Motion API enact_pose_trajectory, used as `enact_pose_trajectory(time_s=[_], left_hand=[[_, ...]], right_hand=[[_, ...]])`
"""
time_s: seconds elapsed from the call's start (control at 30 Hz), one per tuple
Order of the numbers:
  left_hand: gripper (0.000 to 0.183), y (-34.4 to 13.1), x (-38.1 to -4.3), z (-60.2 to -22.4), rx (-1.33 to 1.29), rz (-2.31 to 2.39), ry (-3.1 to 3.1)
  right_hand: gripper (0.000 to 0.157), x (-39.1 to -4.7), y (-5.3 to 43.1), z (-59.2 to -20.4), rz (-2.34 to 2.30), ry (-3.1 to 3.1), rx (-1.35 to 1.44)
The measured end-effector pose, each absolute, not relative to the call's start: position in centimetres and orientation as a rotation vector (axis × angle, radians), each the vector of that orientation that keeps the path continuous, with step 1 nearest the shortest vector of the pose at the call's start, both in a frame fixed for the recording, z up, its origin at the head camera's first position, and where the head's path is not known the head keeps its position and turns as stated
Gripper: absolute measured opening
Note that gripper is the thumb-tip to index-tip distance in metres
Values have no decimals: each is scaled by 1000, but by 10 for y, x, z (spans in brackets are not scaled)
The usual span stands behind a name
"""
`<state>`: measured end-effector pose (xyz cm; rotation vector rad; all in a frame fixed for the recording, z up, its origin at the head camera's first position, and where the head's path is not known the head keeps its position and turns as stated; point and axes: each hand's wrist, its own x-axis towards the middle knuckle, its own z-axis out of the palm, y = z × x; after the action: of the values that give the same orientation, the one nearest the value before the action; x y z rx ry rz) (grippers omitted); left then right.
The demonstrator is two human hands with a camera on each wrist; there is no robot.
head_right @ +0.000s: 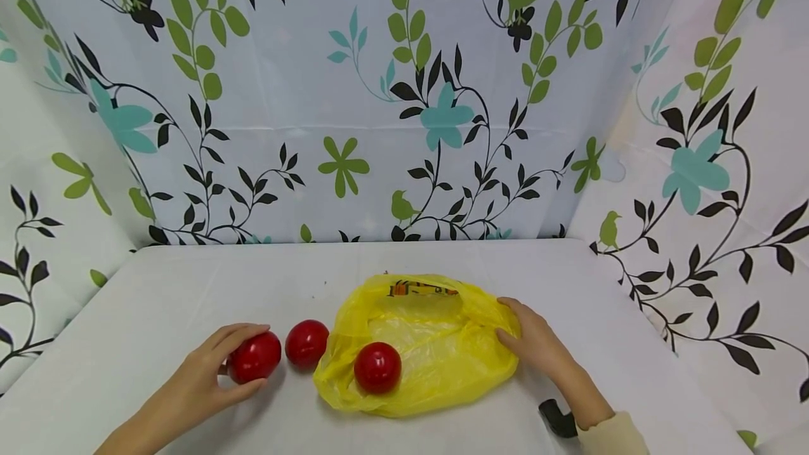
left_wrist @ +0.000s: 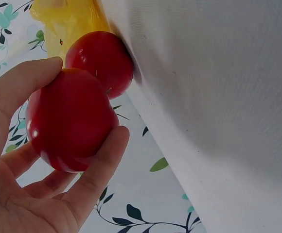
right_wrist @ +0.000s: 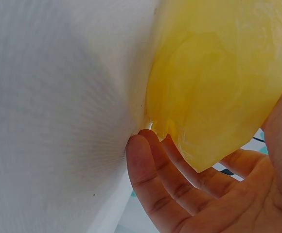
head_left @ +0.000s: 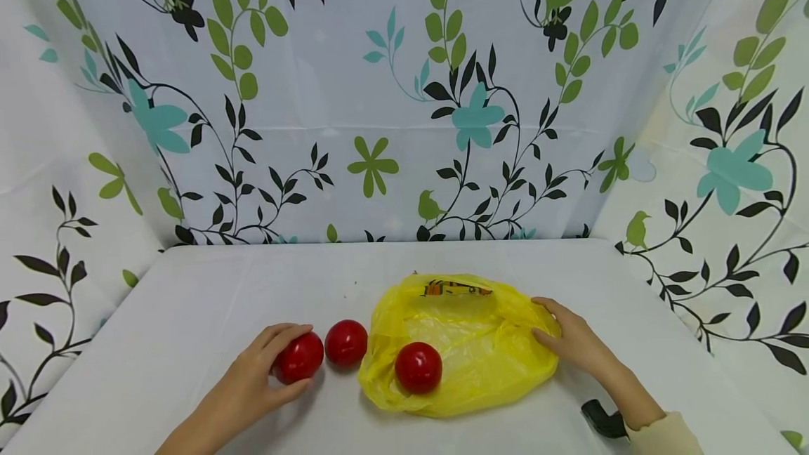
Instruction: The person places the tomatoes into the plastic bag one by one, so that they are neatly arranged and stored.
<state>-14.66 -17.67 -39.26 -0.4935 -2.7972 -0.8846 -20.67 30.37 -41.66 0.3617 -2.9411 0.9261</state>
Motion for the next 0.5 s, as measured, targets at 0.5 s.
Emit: enact_pose_trajectory(time_s=[0.5], left_hand=[[69, -165, -149, -390, -567, -858, -2655]], right_hand=[[53, -208, 305, -417, 935, -2944, 362]])
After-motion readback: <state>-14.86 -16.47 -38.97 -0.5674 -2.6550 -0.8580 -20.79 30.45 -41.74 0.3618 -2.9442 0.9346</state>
